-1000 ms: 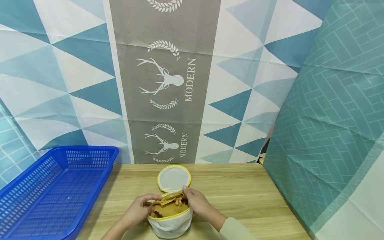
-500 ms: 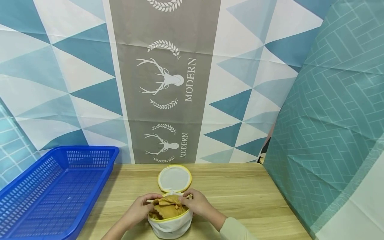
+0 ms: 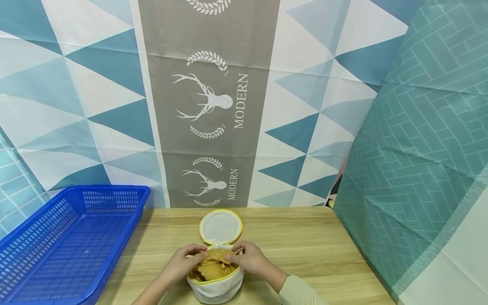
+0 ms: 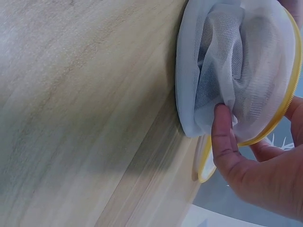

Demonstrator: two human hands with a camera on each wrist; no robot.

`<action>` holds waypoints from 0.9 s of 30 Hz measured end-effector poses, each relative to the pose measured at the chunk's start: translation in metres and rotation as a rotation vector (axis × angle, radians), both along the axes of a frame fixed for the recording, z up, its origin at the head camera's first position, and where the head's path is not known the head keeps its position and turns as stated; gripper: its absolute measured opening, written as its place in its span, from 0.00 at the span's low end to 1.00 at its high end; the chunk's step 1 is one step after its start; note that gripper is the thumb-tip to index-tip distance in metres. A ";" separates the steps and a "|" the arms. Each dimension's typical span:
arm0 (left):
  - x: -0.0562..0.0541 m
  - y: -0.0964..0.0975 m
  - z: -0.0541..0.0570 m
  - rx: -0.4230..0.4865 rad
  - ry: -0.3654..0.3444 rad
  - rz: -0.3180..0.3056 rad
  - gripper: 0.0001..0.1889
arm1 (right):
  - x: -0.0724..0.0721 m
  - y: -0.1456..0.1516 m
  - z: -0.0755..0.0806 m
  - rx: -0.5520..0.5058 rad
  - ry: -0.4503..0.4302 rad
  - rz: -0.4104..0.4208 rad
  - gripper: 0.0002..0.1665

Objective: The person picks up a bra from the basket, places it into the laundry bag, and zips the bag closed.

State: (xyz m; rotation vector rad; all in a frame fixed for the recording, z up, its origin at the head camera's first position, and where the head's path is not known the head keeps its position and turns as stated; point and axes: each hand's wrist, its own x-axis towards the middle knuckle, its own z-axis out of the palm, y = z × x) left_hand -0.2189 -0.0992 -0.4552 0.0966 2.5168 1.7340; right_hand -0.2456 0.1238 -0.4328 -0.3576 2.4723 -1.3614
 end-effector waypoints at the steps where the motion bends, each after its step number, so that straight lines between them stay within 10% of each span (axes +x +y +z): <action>1: 0.000 0.000 -0.001 0.000 0.010 -0.005 0.23 | 0.000 0.000 0.000 0.003 0.003 0.003 0.24; 13: -0.002 0.006 0.002 -0.134 0.094 -0.039 0.17 | -0.006 0.000 0.003 -0.045 -0.076 -0.057 0.19; 27: 0.000 0.019 0.002 -0.311 0.191 0.038 0.17 | -0.006 -0.002 0.011 -0.056 0.095 -0.070 0.12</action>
